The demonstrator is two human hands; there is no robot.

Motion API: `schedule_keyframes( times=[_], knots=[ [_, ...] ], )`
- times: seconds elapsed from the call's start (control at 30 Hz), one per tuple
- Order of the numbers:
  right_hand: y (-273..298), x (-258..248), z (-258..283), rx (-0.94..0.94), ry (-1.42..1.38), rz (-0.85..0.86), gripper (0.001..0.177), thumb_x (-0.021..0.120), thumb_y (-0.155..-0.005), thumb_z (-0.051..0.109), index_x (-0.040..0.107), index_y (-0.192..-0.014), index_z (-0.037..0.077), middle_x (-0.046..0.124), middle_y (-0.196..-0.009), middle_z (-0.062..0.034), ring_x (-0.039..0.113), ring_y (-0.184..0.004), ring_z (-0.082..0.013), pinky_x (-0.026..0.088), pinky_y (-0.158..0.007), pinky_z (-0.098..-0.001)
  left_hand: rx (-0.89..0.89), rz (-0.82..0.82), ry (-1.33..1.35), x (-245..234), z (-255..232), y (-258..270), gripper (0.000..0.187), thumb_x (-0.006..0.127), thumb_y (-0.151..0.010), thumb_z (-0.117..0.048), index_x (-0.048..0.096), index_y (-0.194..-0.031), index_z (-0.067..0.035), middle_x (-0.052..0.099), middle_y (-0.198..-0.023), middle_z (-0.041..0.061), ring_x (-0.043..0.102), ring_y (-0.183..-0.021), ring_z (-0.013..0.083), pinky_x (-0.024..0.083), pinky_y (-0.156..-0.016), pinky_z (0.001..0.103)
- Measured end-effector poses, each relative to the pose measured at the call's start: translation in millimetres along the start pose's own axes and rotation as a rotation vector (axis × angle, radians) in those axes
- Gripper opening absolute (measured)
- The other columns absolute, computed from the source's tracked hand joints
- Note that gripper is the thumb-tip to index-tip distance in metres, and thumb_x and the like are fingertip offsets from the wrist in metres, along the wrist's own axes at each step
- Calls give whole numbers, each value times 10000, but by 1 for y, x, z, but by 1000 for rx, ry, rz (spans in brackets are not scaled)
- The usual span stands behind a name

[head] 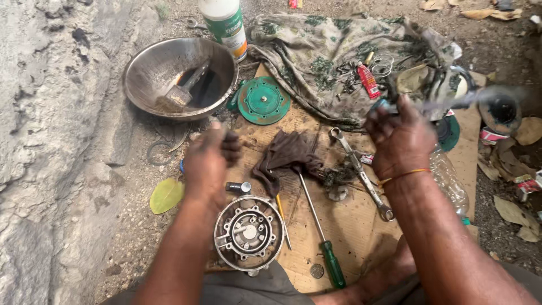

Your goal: The person disassembles a circular mechanical component using a screwdriver to remove screws. They handle small screws, a metal ring, and internal plates, using a metal rod and a cloth to manipulate and clean the components.

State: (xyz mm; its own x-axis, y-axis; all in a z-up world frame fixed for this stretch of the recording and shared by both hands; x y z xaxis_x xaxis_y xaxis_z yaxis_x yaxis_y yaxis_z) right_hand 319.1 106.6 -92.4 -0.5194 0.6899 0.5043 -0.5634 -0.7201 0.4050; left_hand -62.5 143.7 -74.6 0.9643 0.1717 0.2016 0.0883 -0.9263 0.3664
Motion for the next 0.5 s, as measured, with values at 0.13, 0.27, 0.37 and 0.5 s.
schedule_keyframes(
  times=[0.13,0.27,0.37,0.5],
  knots=[
    [7,17,-83,103,696,229,347,722,-888,300,681,-1167,98,709,-914,-22,689,-792,-178,567,-686,-384,37,-19,-294,-11,-7,-8,414,533,-1023,-416,675,-910,-43,694,-845,57,638,-799,168,500,-793,339],
    [133,100,-108,-915,1552,880,546,798,-747,366,711,-1269,232,647,-1291,-123,550,-1267,-401,479,-1028,-580,78,37,-443,-3,-5,-6,440,524,-1023,-416,702,-901,-32,712,-879,78,665,-881,193,509,-875,368],
    [150,98,-126,-1023,1698,963,477,779,-771,393,739,-1236,293,591,-1375,-186,439,-1323,-542,424,-957,-710,142,110,-451,11,-2,-6,463,520,-1015,-420,723,-884,-24,735,-883,95,681,-886,203,528,-882,375],
    [99,70,-144,-872,1893,1118,254,643,-895,312,724,-1120,225,692,-1228,-62,579,-1244,-331,477,-1008,-473,160,159,-553,22,-9,0,513,503,-1012,-460,736,-872,-25,744,-896,100,694,-896,194,527,-894,369]
  ],
)
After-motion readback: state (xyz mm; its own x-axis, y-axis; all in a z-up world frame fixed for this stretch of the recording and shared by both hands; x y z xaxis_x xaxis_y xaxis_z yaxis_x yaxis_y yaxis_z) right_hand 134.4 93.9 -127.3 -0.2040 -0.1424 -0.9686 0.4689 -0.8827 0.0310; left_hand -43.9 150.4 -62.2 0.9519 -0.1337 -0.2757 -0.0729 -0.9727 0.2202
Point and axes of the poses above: each hand's wrist, its own y-axis away from the middle knuckle, its own x-axis out of the palm, z = x × y, the point moved 10 cm from there along -y, towards the middle knuckle
